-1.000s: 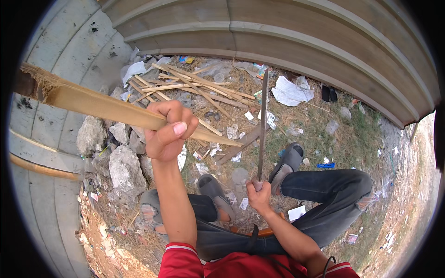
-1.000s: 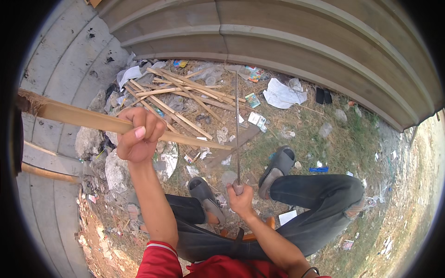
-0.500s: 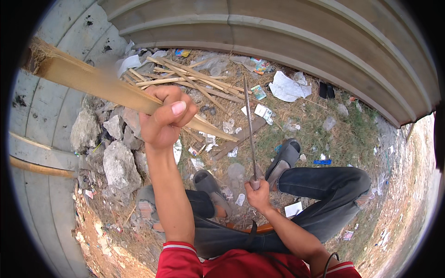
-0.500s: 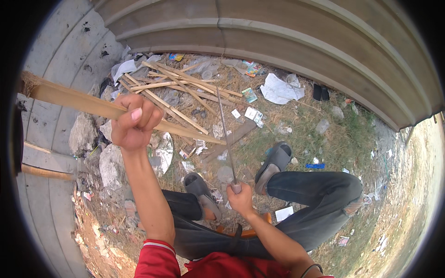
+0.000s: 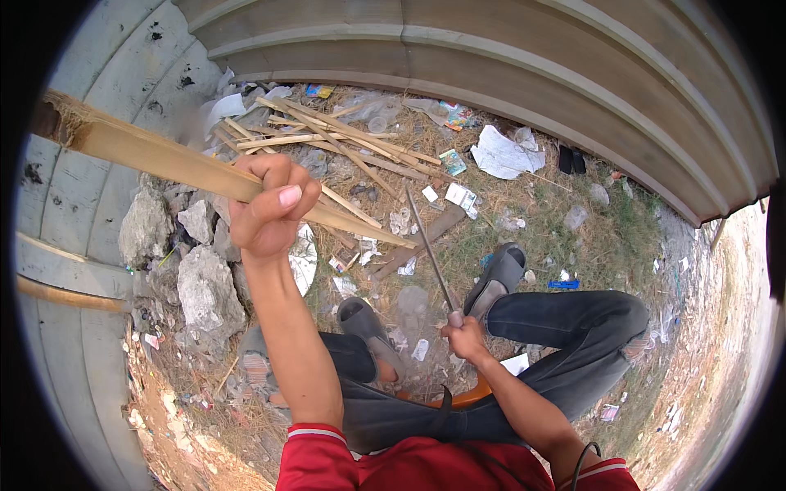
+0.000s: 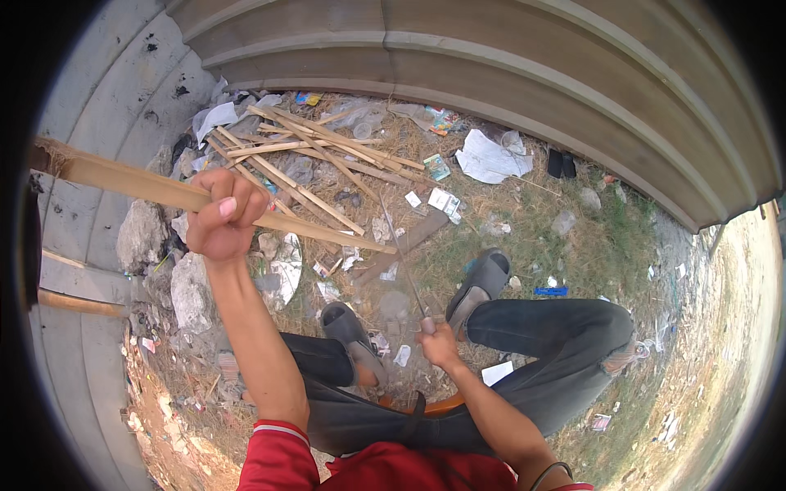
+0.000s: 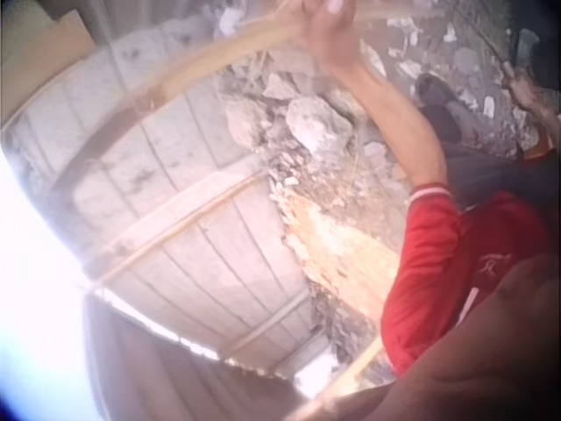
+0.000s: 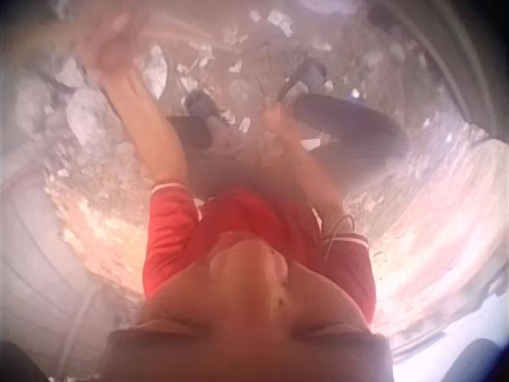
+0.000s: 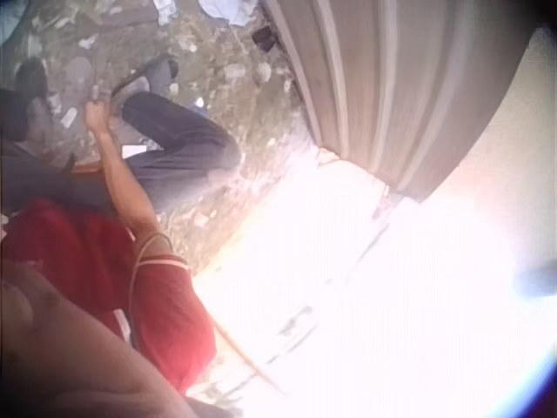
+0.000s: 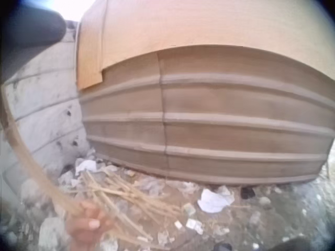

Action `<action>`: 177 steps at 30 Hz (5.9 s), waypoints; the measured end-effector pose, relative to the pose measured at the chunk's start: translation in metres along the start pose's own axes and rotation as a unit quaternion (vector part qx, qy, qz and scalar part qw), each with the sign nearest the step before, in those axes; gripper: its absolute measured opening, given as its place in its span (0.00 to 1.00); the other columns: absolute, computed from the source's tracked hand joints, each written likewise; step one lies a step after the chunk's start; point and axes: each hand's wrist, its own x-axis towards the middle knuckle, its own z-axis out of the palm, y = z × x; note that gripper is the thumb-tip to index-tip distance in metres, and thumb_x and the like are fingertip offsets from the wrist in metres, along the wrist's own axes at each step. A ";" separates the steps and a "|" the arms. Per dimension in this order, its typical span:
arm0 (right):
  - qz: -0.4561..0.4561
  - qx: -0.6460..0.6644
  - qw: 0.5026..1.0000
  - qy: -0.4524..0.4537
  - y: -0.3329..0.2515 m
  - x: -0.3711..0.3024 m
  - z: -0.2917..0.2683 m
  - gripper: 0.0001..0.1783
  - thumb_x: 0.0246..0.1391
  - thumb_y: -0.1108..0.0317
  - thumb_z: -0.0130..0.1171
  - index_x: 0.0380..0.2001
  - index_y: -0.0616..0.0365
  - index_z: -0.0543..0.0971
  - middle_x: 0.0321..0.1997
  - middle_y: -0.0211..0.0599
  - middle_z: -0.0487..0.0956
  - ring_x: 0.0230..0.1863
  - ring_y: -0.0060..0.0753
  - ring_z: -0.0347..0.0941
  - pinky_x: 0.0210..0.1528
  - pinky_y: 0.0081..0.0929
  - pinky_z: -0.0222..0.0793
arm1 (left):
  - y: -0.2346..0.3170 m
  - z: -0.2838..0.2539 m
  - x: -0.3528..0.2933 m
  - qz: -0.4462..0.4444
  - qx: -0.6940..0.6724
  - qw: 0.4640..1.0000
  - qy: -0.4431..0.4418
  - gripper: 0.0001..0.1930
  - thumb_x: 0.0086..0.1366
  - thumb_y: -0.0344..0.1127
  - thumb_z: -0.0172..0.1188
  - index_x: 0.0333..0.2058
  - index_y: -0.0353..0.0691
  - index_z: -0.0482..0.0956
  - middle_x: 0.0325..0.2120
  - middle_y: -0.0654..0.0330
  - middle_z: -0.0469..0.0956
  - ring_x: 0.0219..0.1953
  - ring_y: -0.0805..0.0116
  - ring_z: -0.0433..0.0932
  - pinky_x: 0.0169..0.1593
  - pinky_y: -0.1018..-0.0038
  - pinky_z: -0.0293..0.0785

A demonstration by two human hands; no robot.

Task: The person sits on a small stool and uses a blue utility knife to shave thin strips from a long bamboo stick. They then switch to a large machete to split the bamboo lengthwise and shave the edges. The person alternates between the two tools to refine the bamboo stick, which is held in the left hand while the right hand manipulates the tools.

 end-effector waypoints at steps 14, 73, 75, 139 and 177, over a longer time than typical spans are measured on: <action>0.213 0.016 0.974 -0.076 0.039 0.000 0.016 0.07 0.49 0.72 0.61 0.22 0.64 0.78 0.14 0.34 0.70 0.12 0.29 0.65 0.16 0.31 0.60 | -0.007 0.012 0.002 0.019 0.025 0.999 0.042 0.23 0.56 0.25 0.57 0.15 0.48 0.50 0.14 0.73 0.48 0.15 0.82 0.41 0.18 0.78 0.39; 0.229 0.180 0.949 -0.119 0.030 -0.006 0.034 0.20 0.63 0.65 0.43 0.47 0.67 0.79 0.23 0.34 0.68 0.17 0.31 0.65 0.21 0.36 0.67 | -0.164 -0.072 -0.070 -0.074 0.350 0.900 0.248 0.27 0.63 0.38 0.68 0.55 0.34 0.68 0.46 0.49 0.79 0.49 0.64 0.79 0.54 0.69 0.74; 0.232 0.191 0.946 -0.121 0.024 -0.009 0.033 0.20 0.63 0.66 0.43 0.48 0.66 0.79 0.24 0.33 0.68 0.19 0.30 0.65 0.21 0.33 0.67 | -0.177 -0.068 -0.080 -0.092 0.333 0.906 0.245 0.25 0.64 0.34 0.66 0.55 0.33 0.68 0.46 0.49 0.80 0.47 0.64 0.80 0.55 0.70 0.74; -0.059 0.100 0.990 0.081 -0.061 -0.012 -0.005 0.15 0.53 0.73 0.62 0.44 0.67 0.81 0.34 0.45 0.83 0.15 0.24 0.70 0.18 0.25 0.70 | 0.057 0.057 -0.005 -0.161 0.878 0.422 -0.159 0.21 0.67 0.55 0.56 0.32 0.44 0.87 0.22 0.52 0.81 0.31 0.49 0.83 0.36 0.56 0.77; -0.019 -0.053 0.998 0.014 0.015 0.019 0.062 0.37 0.62 0.38 0.53 0.21 0.69 0.79 0.14 0.47 0.75 0.14 0.40 0.77 0.21 0.38 0.72 | -0.022 0.114 0.056 -0.367 0.854 0.248 -0.272 0.15 0.58 0.31 0.58 0.43 0.37 0.86 0.48 0.50 0.83 0.53 0.55 0.81 0.53 0.64 0.77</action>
